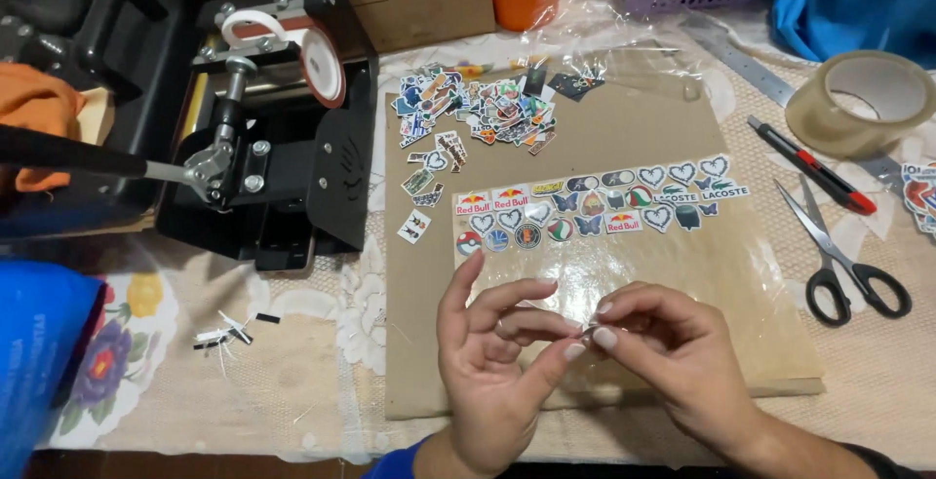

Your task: Selecting, trimming with scissors, and arranging various stickers on a clear transfer sheet for heat press application.

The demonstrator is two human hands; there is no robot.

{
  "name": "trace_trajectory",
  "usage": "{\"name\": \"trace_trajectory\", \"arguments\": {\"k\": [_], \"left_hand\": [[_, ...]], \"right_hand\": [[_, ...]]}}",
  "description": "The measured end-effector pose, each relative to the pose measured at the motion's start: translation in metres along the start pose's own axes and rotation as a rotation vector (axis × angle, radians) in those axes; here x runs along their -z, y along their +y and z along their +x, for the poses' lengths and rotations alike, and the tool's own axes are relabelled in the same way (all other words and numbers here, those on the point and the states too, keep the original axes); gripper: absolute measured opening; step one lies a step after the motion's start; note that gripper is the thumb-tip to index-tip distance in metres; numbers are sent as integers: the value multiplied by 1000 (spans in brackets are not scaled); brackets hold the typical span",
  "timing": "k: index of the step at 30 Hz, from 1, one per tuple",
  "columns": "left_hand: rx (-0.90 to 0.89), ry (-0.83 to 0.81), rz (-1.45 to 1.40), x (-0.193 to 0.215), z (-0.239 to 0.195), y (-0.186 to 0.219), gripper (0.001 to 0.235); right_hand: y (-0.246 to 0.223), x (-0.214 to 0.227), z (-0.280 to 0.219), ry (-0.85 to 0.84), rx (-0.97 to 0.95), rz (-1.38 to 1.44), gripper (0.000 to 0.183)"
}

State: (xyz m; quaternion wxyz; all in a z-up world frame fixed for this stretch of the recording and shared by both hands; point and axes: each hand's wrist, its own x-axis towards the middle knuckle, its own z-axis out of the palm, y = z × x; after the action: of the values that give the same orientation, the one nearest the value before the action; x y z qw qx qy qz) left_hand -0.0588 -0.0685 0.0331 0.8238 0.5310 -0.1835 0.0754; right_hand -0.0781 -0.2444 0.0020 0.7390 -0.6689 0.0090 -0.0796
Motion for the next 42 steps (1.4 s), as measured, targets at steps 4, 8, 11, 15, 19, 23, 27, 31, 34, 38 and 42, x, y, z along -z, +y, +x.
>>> {"name": "trace_trajectory", "arguments": {"k": [4, 8, 11, 15, 19, 23, 27, 31, 34, 38, 42], "left_hand": [[-194, 20, 131, 7, -8, -9, 96], [-296, -261, 547, 30, -11, -11, 43], [-999, -449, 476, 28, 1, 0, 89], [-880, -400, 602, 32, 0, 7, 78], [-979, -283, 725, 36, -1, -12, 73], [-814, -308, 820, 50, -12, -21, 45], [-821, -275, 801, 48, -13, -24, 86], [-828, -252, 789, 46, -14, -26, 91], [-775, -271, 775, 46, -17, -24, 90], [-746, -286, 724, 45, -17, -24, 92], [-739, -272, 691, 45, -19, -27, 93]], "right_hand": [[-20, -14, 6, -99, 388, -289, 7], [-29, -12, 12, -167, 746, -524, 8], [-31, -13, 15, -256, 823, -520, 17], [-14, -8, 17, -283, 858, -509, 15], [-4, 1, 15, -192, 1015, -640, 16], [-27, 10, 17, -304, 1128, -878, 24], [-28, 12, 18, -324, 1212, -960, 16], [-25, 12, 21, -306, 1249, -935, 13], [-26, 9, 24, -297, 1254, -916, 14], [-27, 8, 24, -297, 1233, -886, 16], [-27, 7, 23, -295, 1195, -884, 16]]}}
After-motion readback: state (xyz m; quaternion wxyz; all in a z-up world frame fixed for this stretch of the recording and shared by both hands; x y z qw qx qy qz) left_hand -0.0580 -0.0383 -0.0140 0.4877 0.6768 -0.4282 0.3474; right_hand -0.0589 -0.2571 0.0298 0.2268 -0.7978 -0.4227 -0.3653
